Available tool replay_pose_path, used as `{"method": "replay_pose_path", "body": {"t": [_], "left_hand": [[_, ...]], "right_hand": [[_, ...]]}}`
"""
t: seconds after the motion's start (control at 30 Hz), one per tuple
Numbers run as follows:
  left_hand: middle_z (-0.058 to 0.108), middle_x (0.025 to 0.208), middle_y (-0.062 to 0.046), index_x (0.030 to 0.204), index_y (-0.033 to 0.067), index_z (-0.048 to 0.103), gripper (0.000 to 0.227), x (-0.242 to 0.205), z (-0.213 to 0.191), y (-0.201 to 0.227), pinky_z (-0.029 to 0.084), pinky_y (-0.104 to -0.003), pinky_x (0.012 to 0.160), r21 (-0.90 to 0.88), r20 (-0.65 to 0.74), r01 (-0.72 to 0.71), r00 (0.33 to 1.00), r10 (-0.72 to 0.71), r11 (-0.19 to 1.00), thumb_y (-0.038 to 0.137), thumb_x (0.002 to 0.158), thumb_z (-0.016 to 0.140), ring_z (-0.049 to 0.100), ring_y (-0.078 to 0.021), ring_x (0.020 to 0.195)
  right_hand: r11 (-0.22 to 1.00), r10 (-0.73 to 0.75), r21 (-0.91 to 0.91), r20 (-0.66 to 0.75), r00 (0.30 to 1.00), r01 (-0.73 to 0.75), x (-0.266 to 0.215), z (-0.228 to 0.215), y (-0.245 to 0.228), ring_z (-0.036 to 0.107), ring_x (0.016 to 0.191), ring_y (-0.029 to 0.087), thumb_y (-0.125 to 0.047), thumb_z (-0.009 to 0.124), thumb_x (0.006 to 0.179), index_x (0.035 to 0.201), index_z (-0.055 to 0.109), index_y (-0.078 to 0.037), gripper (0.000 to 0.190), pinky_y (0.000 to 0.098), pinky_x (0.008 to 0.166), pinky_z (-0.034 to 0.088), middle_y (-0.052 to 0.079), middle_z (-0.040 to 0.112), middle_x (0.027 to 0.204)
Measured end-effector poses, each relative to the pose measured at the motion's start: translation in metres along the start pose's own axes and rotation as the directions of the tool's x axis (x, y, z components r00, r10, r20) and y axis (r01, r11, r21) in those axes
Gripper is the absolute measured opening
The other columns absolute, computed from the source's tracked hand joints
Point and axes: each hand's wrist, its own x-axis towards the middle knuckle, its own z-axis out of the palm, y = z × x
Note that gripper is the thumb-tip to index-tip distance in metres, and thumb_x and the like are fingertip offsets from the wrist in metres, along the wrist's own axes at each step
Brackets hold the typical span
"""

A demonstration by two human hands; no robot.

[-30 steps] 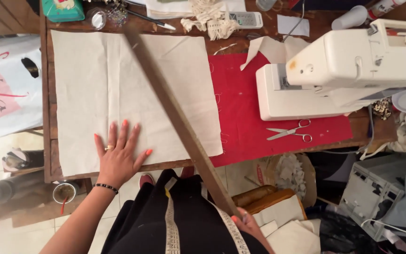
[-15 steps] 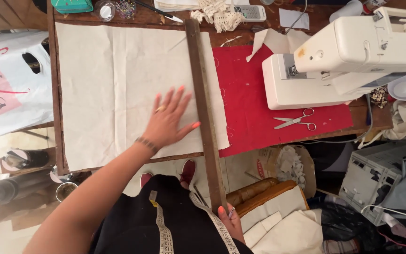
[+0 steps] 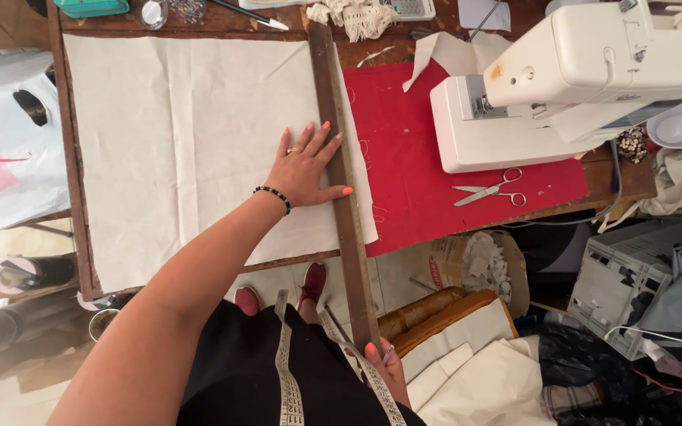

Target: Measuring and marking a piece of white fabric on a wooden table using a ruler, measuring tape, and pen.

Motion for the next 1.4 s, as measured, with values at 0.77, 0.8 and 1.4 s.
{"method": "replay_pose_path", "body": {"t": [0.77,0.8,1.4], "left_hand": [[0.017,0.171,-0.001,0.164,0.0314,0.015,0.111,0.007,0.000,0.009,0.011,-0.069,0.118,0.142,0.033,0.063,0.997,-0.068,0.988,0.097,0.076,0.030,0.015,-0.0363,0.155],[0.017,0.171,-0.001,0.164,0.0316,0.014,0.111,0.007,0.000,0.010,0.012,-0.069,0.118,0.144,0.039,0.064,0.997,-0.070,0.988,0.097,0.076,0.030,0.015,-0.0365,0.156],[0.007,0.173,-0.002,0.165,0.0286,0.003,0.137,0.009,-0.012,0.018,0.012,-0.071,0.117,0.220,0.148,0.072,0.983,-0.106,0.973,0.105,0.059,0.045,0.009,-0.0383,0.157]], "right_hand": [[0.949,-0.099,-0.293,0.066,0.993,0.114,0.045,-0.057,0.021,0.067,0.085,0.021,-0.035,0.066,0.092,0.123,0.068,-0.001,0.046,0.0337,0.077,0.052,0.010,0.072,0.094],[0.945,-0.099,-0.304,0.078,0.992,0.118,0.046,-0.058,0.022,0.067,0.083,0.020,-0.035,0.065,0.093,0.122,0.068,0.000,0.045,0.0330,0.075,0.052,0.009,0.071,0.091],[0.957,-0.082,-0.275,0.053,0.995,0.094,0.050,-0.056,0.016,0.072,0.097,0.025,-0.031,0.066,0.092,0.117,0.069,-0.001,0.039,0.0353,0.087,0.054,0.015,0.078,0.108]]}}
